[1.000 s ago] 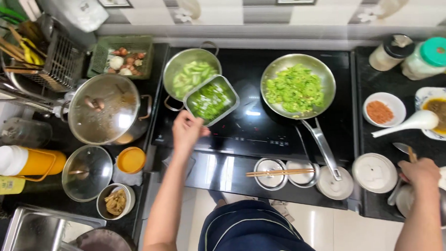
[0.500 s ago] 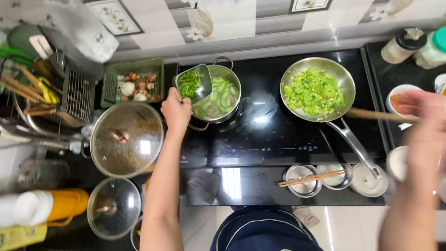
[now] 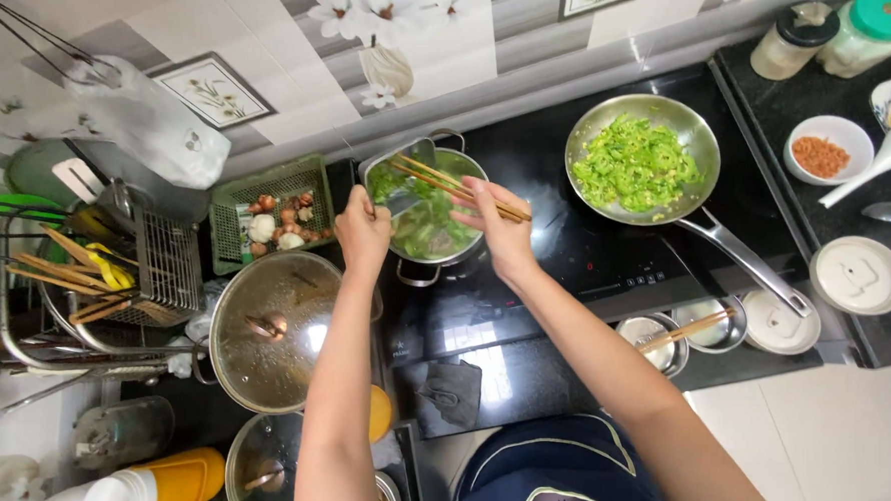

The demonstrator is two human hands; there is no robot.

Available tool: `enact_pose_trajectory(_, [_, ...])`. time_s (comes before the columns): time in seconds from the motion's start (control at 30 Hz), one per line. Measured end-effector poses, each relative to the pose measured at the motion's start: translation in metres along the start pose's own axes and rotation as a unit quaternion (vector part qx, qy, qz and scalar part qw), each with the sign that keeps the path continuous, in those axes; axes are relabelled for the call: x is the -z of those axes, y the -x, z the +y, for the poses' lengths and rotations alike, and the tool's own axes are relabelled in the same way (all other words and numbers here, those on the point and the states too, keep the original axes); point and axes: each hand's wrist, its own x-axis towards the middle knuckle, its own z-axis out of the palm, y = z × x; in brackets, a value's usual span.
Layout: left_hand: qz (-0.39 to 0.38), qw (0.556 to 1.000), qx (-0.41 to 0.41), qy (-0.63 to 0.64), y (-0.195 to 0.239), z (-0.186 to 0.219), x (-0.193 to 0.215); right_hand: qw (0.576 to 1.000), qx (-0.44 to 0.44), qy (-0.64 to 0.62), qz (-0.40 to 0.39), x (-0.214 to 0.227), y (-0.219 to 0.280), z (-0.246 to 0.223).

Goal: The recorder is cooking soup and stir-fry, adding ingredients and seasoning them on a stove.

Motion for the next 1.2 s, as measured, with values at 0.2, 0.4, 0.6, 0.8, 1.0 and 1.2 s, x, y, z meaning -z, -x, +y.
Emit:
enact_pose_trajectory(0.2, [-0.019,0.997,0.038,0.061,0.0,0.001,0.003,0.988,-0.08,-0.096,-0.095,-0.008,-0.018,0.026])
enact_pose_trajectory(0.4, [0.011,0.999,0.02,0.024,0.006,-0.006,-0.006,0.993,-0.037,0.018,-0.111,-0.005,-0.022,0.023])
enact_pose_trajectory(0.6, [0.093,0.987,-0.031,-0.125,0.011,-0.026,-0.011,0.991,-0.066,0.051,-0.102,-0.001,-0.037,0.031])
enact_pose_trajectory(0.8, [0.071,0.994,0.003,-0.083,0.007,-0.003,-0.004,0.987,-0.092,-0.075,-0.108,0.001,-0.052,0.043])
enact_pose_trajectory(1.0, [0.051,0.997,0.051,-0.034,0.018,0.007,-0.005,0.987,-0.101,-0.043,-0.114,0.004,-0.04,0.023])
enact_pose_trajectory(1.2, [0.063,0.991,0.099,0.059,0.013,0.007,-0.004,0.977,-0.155,-0.044,-0.139,0.02,-0.05,0.033])
